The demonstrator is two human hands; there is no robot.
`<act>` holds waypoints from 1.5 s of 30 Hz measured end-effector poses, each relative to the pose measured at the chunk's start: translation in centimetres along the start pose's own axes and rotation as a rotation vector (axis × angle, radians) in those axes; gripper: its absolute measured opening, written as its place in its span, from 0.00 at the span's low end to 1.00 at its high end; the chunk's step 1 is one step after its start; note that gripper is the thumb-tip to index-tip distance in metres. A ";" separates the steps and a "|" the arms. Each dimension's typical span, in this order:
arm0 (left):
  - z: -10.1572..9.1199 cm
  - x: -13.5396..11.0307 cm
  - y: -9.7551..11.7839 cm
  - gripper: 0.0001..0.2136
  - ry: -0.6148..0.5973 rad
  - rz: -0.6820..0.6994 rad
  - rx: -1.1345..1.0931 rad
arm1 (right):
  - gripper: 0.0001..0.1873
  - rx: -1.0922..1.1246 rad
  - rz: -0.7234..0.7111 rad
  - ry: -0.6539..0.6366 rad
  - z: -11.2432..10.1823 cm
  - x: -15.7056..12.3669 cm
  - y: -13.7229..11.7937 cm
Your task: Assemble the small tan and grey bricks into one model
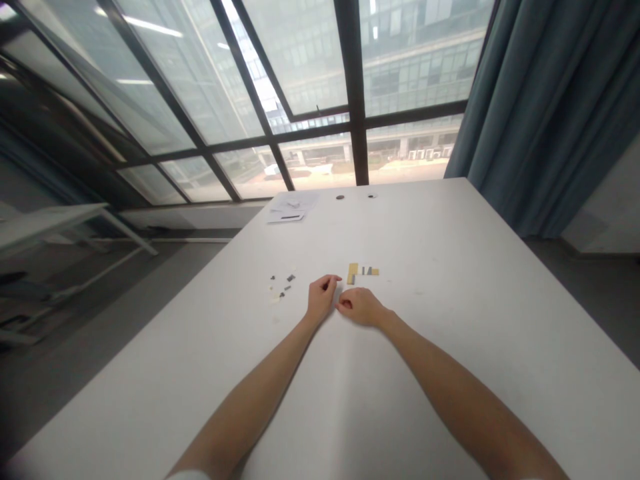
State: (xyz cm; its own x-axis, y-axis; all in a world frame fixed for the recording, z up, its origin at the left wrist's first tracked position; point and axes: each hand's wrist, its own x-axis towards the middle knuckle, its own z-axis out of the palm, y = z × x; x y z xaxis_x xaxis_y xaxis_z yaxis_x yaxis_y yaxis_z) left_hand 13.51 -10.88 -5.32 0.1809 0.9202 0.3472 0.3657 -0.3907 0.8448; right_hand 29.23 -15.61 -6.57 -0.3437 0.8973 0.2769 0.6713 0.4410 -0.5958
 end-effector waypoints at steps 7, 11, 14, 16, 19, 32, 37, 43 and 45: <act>0.1 -0.1 0.1 0.16 -0.002 0.003 0.002 | 0.14 -0.006 0.003 0.002 0.1 0.1 -0.1; 0.1 -0.1 0.2 0.16 0.004 0.002 -0.008 | 0.14 -0.023 0.012 -0.003 0.0 0.1 -0.1; 0.1 -0.1 0.1 0.16 0.002 0.006 -0.009 | 0.14 -0.021 0.017 -0.009 0.0 0.1 -0.2; 0.0 -0.1 0.1 0.17 0.001 0.006 -0.009 | 0.14 -0.023 0.020 -0.014 0.0 0.1 -0.2; 0.0 0.0 0.0 0.17 0.002 -0.002 -0.009 | 0.14 -0.033 0.025 -0.015 0.0 0.1 -0.1; -0.7 0.7 0.8 0.18 -0.012 -0.058 0.009 | 0.16 -0.041 0.043 -0.025 -0.2 0.2 -0.5; -3.7 3.1 1.0 0.16 -0.266 -0.124 0.122 | 0.16 -0.026 0.036 -0.040 -0.4 0.2 -0.5; -10.8 5.3 1.8 0.15 -0.222 -0.164 0.407 | 0.15 -0.019 0.034 -0.035 -0.3 0.3 -0.5; -13.1 5.6 1.9 0.16 -0.211 -0.209 0.539 | 0.15 -0.023 0.032 -0.036 -0.2 0.2 -0.5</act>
State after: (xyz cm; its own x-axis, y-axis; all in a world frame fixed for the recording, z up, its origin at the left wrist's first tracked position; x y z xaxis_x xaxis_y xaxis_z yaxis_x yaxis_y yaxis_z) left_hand 3.28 -6.15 3.59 0.2122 0.9752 0.0624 0.8129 -0.2116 0.5426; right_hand 28.96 -15.60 -6.05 -0.3451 0.9098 0.2305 0.6968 0.4129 -0.5864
